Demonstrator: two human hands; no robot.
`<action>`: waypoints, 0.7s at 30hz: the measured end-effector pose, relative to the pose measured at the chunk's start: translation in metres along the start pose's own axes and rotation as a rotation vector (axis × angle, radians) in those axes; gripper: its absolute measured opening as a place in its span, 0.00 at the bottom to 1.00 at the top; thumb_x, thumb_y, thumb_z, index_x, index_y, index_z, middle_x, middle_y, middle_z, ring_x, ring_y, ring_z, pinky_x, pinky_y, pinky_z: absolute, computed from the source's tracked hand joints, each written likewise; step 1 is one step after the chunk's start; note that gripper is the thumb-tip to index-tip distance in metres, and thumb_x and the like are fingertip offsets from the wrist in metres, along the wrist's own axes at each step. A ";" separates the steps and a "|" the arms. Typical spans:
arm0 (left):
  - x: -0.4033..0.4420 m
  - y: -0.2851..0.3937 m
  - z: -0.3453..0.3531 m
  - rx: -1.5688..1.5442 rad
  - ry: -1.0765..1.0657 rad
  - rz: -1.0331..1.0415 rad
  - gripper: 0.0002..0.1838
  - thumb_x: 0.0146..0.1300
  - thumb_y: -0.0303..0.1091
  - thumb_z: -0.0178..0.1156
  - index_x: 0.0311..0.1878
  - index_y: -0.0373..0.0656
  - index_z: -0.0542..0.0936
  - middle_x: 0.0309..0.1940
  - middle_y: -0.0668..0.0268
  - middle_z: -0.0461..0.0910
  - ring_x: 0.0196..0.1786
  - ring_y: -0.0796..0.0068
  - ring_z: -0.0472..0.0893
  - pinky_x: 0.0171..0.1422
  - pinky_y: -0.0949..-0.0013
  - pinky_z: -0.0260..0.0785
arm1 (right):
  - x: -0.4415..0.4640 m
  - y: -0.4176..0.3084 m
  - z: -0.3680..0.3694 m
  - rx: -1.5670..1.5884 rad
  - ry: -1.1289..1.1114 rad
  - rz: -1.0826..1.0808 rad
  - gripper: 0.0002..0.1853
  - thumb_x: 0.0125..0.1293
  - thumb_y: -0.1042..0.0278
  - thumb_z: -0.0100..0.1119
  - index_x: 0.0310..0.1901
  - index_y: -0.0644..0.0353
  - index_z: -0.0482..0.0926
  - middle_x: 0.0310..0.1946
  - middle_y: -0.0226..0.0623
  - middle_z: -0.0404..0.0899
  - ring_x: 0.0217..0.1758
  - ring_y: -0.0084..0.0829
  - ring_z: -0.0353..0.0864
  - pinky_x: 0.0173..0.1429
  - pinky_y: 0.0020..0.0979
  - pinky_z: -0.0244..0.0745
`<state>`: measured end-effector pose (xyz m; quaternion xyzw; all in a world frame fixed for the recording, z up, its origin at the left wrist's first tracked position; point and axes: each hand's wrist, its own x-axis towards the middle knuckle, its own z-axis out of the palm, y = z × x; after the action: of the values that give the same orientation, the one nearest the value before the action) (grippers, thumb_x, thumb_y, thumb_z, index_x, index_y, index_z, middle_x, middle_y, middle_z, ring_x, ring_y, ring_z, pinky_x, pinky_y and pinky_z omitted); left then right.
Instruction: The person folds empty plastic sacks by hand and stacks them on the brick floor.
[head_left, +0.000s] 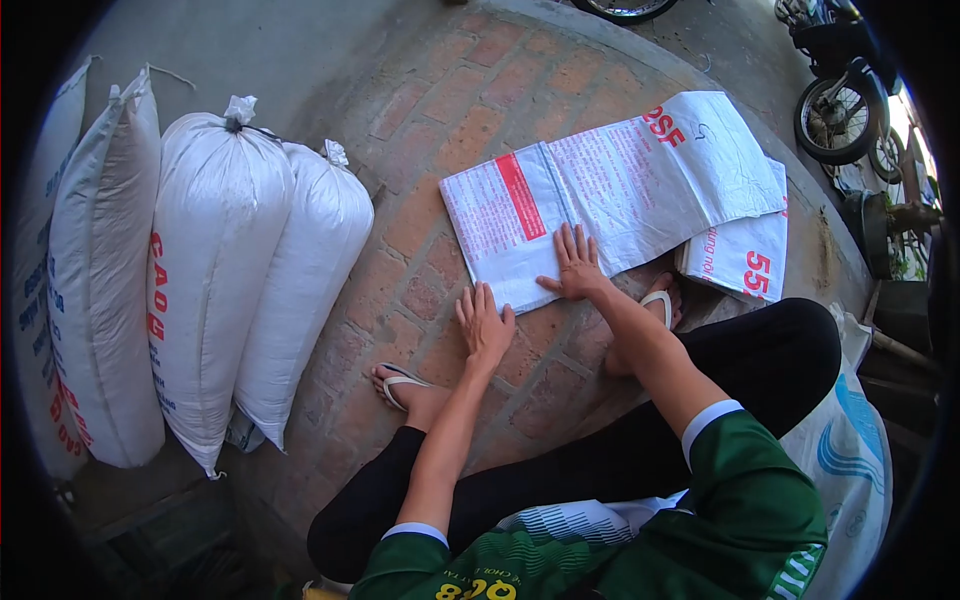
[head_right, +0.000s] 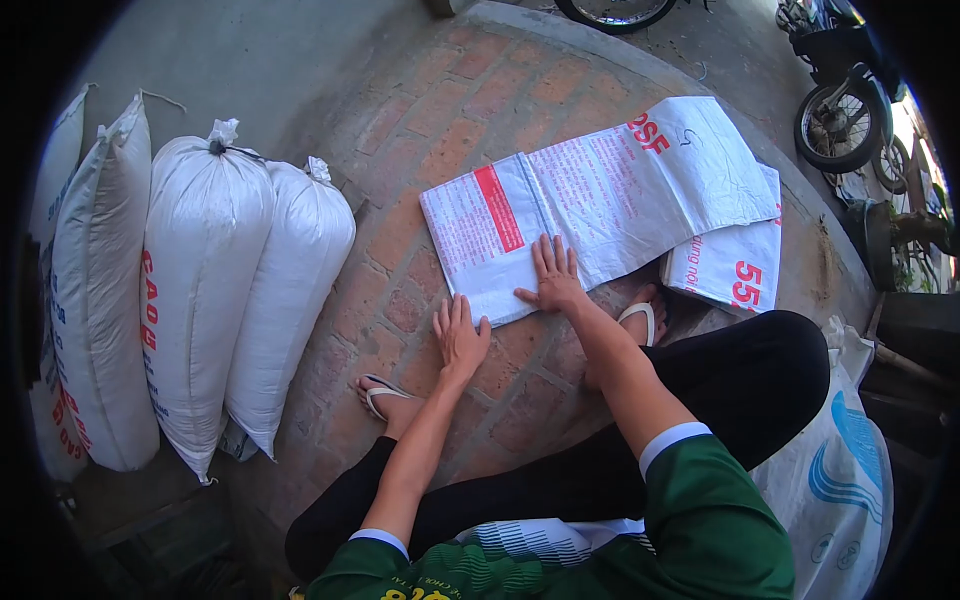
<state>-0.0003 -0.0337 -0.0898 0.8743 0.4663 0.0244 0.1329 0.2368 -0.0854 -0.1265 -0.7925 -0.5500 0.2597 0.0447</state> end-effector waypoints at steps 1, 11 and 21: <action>-0.005 0.000 0.000 0.001 0.005 0.001 0.36 0.68 0.46 0.55 0.71 0.29 0.67 0.75 0.50 0.64 0.79 0.48 0.56 0.83 0.45 0.40 | 0.001 -0.001 -0.001 -0.005 -0.002 0.001 0.61 0.62 0.22 0.50 0.81 0.60 0.36 0.83 0.46 0.26 0.85 0.50 0.18 0.82 0.56 0.18; -0.047 0.005 -0.001 -0.037 -0.018 0.026 0.35 0.67 0.45 0.56 0.70 0.28 0.68 0.73 0.50 0.66 0.77 0.47 0.58 0.82 0.45 0.41 | 0.000 0.000 0.002 -0.029 0.030 -0.015 0.61 0.62 0.22 0.51 0.81 0.60 0.36 0.83 0.47 0.26 0.85 0.50 0.19 0.82 0.55 0.19; -0.032 -0.008 0.015 -0.436 0.221 -0.220 0.25 0.67 0.41 0.61 0.61 0.34 0.76 0.58 0.50 0.76 0.62 0.52 0.74 0.69 0.54 0.63 | -0.007 0.001 -0.006 0.025 0.059 -0.059 0.58 0.65 0.27 0.51 0.80 0.63 0.38 0.83 0.49 0.30 0.85 0.50 0.22 0.83 0.56 0.22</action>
<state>-0.0227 -0.0591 -0.1042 0.7611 0.5539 0.2049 0.2680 0.2384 -0.0907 -0.1190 -0.7826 -0.5684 0.2416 0.0784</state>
